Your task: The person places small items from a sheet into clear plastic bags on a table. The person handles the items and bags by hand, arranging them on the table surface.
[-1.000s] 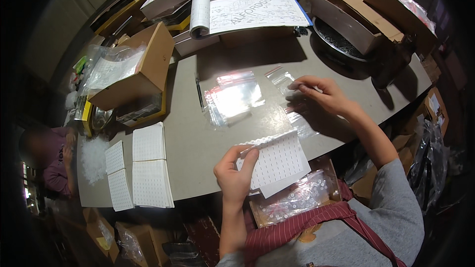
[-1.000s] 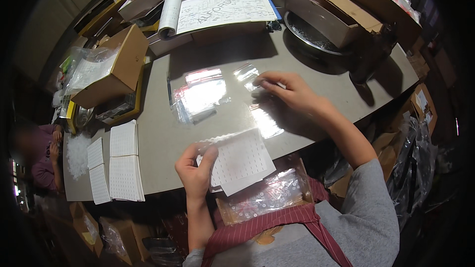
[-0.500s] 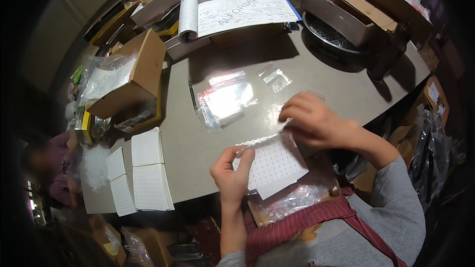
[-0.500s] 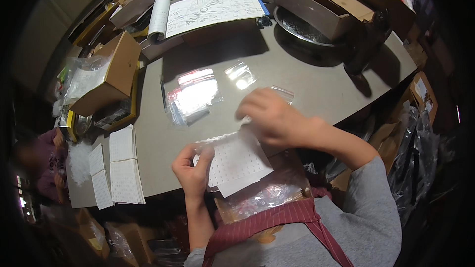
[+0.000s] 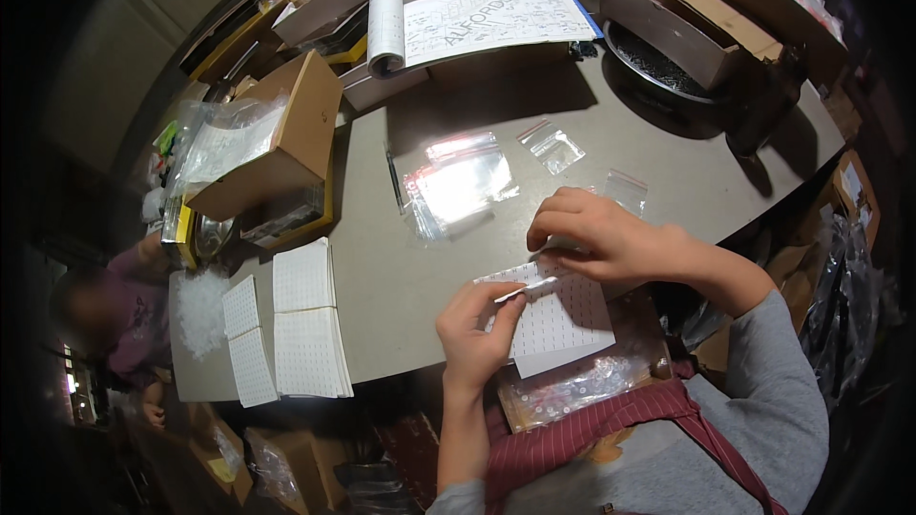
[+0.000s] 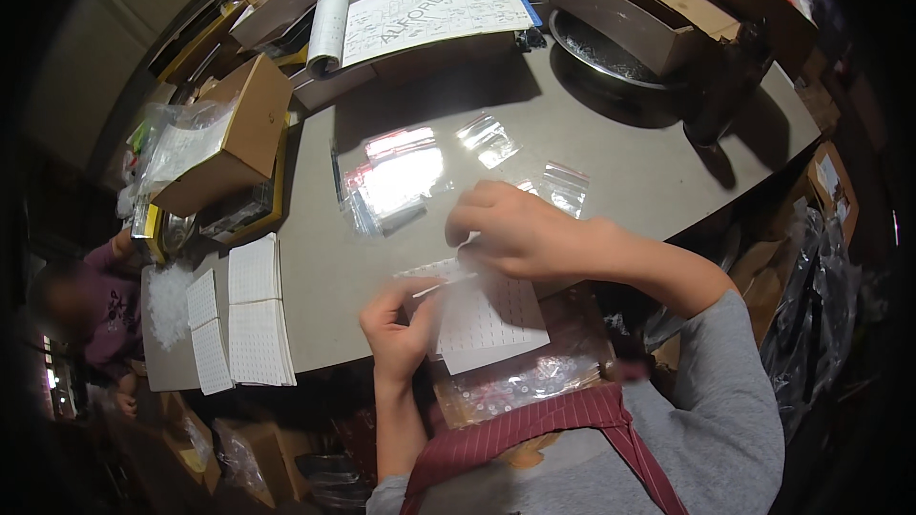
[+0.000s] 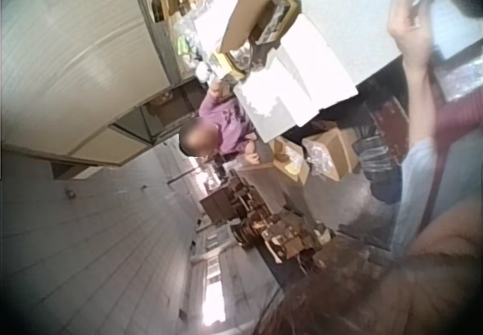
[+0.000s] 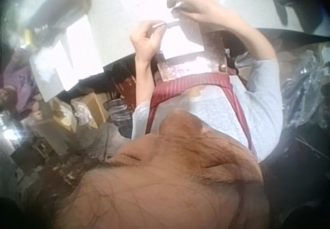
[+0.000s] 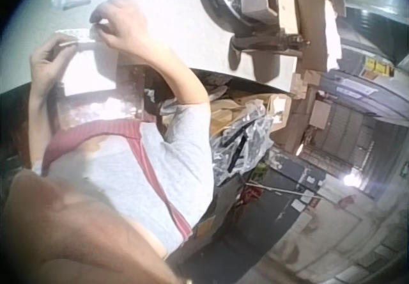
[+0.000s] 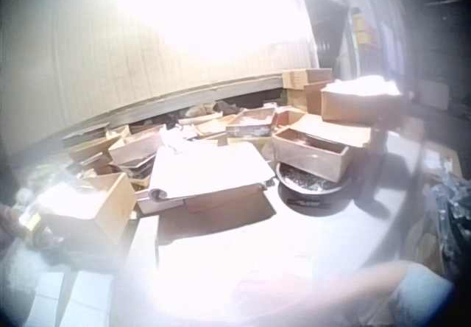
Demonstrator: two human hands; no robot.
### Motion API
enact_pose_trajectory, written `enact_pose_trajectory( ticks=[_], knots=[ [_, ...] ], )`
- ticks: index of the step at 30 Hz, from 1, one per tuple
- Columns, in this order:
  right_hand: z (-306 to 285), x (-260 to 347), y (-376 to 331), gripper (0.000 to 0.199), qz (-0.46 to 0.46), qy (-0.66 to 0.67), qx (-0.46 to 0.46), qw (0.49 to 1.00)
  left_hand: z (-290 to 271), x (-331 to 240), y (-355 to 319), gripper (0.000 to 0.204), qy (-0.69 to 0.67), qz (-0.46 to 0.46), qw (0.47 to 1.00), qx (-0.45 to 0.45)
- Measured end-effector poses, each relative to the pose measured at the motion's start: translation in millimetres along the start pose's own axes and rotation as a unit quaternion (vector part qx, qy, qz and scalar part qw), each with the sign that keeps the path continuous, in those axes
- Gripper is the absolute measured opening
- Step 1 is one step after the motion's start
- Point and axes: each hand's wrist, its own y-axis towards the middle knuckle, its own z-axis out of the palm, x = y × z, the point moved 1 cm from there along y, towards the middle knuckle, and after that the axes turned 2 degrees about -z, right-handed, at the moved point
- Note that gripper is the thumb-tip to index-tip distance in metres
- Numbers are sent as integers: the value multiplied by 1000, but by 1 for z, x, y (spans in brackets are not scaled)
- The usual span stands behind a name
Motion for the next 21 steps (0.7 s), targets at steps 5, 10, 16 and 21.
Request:
enact_pose_trajectory(
  ticks=[5,10,16,21],
  knots=[
    [4,5,2,29,-25,-104,31,994,-2,0,0,11,9,-2,1000,-5],
    [10,5,-7,35,-84,-140,0,987,-1,5,-2,13,7,-26,999,-18],
    [-51,-27,-43,14,167,-21,-87,982,0,11,-4,12,-29,-87,995,-38],
    [-57,-43,-70,14,203,-108,-56,971,0,12,-3,12,-56,-90,994,-32]
  ],
)
